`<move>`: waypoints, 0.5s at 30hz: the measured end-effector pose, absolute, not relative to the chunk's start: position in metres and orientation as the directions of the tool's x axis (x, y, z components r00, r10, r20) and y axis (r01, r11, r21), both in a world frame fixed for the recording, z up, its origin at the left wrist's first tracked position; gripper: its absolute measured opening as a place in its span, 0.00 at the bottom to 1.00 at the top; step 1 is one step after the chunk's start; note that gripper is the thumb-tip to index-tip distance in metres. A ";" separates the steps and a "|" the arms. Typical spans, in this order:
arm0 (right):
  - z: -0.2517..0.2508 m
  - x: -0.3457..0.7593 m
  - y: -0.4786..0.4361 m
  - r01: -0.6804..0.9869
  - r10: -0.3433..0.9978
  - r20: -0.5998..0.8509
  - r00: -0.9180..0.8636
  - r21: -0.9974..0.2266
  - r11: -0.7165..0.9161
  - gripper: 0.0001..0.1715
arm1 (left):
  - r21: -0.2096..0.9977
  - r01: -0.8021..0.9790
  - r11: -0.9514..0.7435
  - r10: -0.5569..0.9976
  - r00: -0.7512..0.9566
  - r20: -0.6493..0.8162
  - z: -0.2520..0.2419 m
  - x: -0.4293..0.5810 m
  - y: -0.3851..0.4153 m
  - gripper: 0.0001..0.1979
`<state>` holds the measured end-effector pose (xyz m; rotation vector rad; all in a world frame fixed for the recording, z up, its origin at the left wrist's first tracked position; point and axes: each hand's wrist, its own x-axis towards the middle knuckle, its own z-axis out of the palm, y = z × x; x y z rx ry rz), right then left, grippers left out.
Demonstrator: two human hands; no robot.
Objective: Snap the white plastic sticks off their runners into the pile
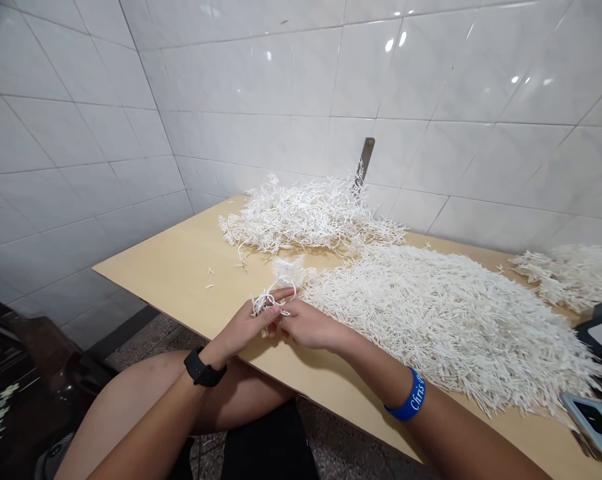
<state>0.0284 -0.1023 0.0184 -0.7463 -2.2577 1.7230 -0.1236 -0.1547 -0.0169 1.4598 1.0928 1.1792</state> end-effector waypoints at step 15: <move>-0.001 0.018 -0.119 0.143 0.368 -0.016 -0.930 -0.937 0.319 0.24 | 0.950 -0.285 -0.126 0.914 -0.406 0.000 -0.028 -0.120 -0.149 0.19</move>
